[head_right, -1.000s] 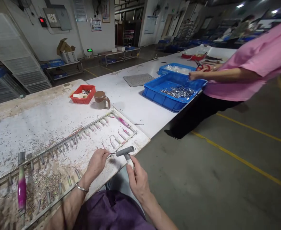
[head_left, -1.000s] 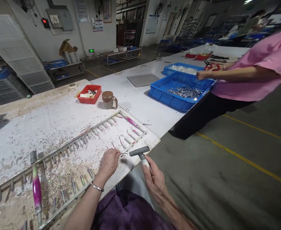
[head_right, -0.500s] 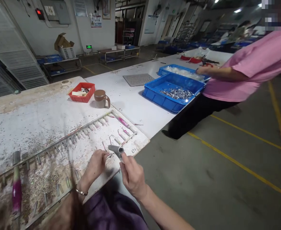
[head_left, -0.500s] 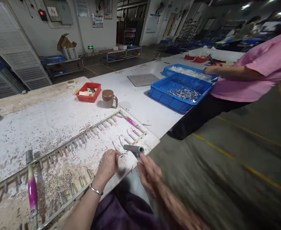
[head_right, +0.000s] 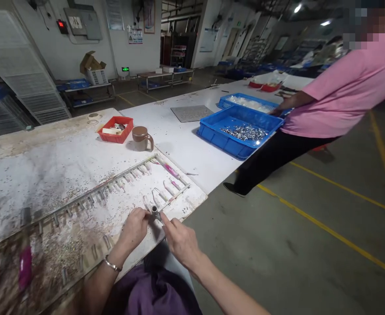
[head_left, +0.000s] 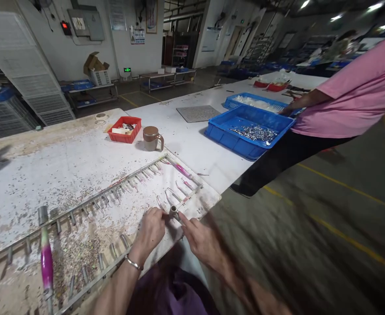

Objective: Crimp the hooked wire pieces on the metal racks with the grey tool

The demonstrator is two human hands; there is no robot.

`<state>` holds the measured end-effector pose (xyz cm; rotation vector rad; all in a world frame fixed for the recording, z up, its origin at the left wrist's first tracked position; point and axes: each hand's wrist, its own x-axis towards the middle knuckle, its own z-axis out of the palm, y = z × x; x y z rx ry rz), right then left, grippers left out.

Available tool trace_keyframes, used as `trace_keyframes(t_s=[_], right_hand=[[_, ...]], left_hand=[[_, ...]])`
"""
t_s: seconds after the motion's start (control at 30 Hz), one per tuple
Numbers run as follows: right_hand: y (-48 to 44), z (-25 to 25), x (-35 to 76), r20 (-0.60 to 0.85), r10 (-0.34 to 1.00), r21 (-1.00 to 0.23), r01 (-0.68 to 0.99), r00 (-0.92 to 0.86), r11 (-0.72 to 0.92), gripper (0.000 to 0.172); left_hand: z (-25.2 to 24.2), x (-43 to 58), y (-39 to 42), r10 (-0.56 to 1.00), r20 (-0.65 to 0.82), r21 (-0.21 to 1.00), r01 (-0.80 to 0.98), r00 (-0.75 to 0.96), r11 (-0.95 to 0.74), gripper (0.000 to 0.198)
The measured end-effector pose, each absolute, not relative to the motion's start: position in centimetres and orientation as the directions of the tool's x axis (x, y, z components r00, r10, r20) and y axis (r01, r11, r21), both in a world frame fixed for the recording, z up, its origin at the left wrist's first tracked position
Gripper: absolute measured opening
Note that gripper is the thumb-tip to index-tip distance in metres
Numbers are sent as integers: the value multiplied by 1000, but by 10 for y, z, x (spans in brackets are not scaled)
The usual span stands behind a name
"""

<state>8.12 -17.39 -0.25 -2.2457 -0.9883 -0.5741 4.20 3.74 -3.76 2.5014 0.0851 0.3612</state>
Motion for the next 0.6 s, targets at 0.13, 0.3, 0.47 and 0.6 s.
trace_keyframes(t_s=[0.13,0.3,0.47,0.6], right_hand=[[-180,13,84,724,464,-324,846,510,-424,63],[-179,6,83,672,522,-233,820,525,-523,53],[-180,8,84,694,488,-307,831,529,-464,60],[-177,2,87,752,461,-227,842,471,-490,61]], left_hand=[[-34,41,35,159,287,591,-44,945,-805,22],[-35,41,35,153,297,586,-54,942,-809,23],[-37,41,36,149,345,586,-89,927,-805,21],[-36,42,37,135,366,582,-113,921,-805,22]])
